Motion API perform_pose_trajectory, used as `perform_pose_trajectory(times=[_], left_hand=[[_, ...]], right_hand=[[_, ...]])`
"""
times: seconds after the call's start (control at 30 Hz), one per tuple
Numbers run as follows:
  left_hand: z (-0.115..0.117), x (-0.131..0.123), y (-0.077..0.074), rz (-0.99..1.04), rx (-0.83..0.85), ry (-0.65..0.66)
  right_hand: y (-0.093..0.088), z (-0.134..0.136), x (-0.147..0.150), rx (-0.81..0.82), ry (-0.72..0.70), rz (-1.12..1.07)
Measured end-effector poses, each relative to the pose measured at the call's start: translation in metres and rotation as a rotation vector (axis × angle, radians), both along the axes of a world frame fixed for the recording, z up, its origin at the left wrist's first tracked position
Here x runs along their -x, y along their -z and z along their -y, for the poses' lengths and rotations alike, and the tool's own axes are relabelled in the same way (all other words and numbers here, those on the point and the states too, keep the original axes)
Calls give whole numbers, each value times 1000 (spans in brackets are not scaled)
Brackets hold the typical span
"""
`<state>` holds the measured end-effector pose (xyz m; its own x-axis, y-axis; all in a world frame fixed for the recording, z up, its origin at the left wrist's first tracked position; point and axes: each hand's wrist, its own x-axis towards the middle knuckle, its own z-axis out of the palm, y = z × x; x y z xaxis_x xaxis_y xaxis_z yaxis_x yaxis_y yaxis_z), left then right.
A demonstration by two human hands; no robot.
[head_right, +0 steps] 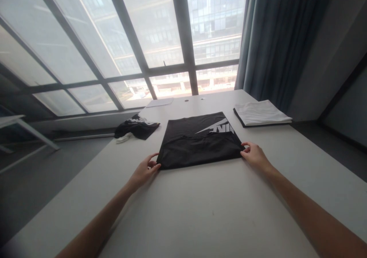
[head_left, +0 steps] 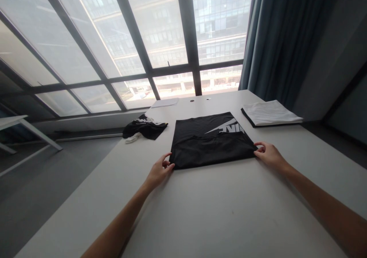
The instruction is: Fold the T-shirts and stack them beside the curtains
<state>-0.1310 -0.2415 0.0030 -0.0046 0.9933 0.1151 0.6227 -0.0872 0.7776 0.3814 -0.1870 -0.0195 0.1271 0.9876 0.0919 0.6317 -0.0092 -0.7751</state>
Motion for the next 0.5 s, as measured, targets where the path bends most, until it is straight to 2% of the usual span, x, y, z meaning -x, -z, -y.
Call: perform_pose_trajectory(times=[0.17,0.3,0.4,0.5], left_hand=[[-1,2,-1,-92,-34,-15],[-1,-10,-16,-353,-231,-109],[-12,-38,-27,-447,-348,-46],[-32,-74,-27,-493,-332,84]], right_hand=[[-6,3,0,-50,21,209],[-17,3,21,-283,82,383],[-21,-4,52,-404,-50,436],[-18,-17,83,-333,-199,522]])
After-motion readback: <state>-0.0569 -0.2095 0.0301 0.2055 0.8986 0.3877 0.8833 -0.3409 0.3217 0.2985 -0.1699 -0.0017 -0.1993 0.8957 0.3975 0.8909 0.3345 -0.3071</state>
